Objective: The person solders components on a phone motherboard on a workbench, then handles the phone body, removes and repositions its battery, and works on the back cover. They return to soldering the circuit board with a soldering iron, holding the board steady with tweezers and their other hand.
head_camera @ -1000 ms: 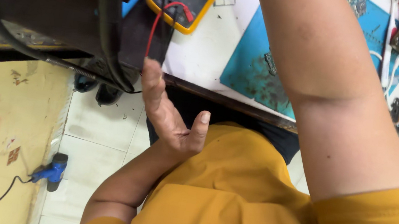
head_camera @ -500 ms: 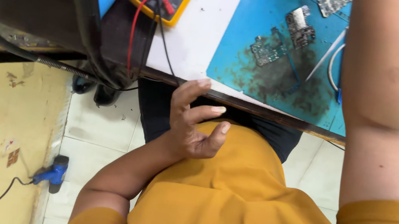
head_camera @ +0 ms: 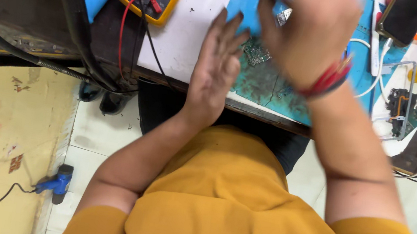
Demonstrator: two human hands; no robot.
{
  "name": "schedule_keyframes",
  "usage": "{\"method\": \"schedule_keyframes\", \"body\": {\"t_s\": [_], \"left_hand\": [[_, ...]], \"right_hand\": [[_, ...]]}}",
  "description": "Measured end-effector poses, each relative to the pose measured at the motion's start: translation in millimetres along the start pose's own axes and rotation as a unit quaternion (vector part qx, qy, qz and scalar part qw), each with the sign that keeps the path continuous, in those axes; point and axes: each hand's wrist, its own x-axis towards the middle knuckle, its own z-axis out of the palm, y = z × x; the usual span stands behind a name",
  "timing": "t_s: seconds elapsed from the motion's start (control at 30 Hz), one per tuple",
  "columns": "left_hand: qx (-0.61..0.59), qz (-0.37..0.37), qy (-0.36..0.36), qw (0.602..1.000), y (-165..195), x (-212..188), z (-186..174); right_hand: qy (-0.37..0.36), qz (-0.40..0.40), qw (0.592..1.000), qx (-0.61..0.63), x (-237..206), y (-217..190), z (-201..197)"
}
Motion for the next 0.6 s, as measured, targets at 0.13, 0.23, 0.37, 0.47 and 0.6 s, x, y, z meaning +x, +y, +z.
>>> {"method": "schedule_keyframes", "body": {"t_s": [0.13,0.23,0.37,0.47,0.6], "left_hand": [[-0.193,-0.032,0.017,0.981,-29,6,5],[-0.198,-0.060,0.065,0.976,-41,6,9],[-0.245,-0.119,0.073,0.959,-40,-1,11],[-0.272,-0.125,0.055,0.953,-41,-1,11],[-0.289,-0.150,0.032,0.945,-44,1,12]], "right_hand": [[-0.048,0.014,0.997,-0.057,-50,-46,-6],[-0.047,0.042,0.998,0.004,-74,-52,-18],[0.115,0.341,0.907,0.219,-113,-59,-17],[0.135,0.440,0.764,0.451,-147,-47,-13],[0.148,0.451,0.758,0.447,-174,-33,-14]]}}
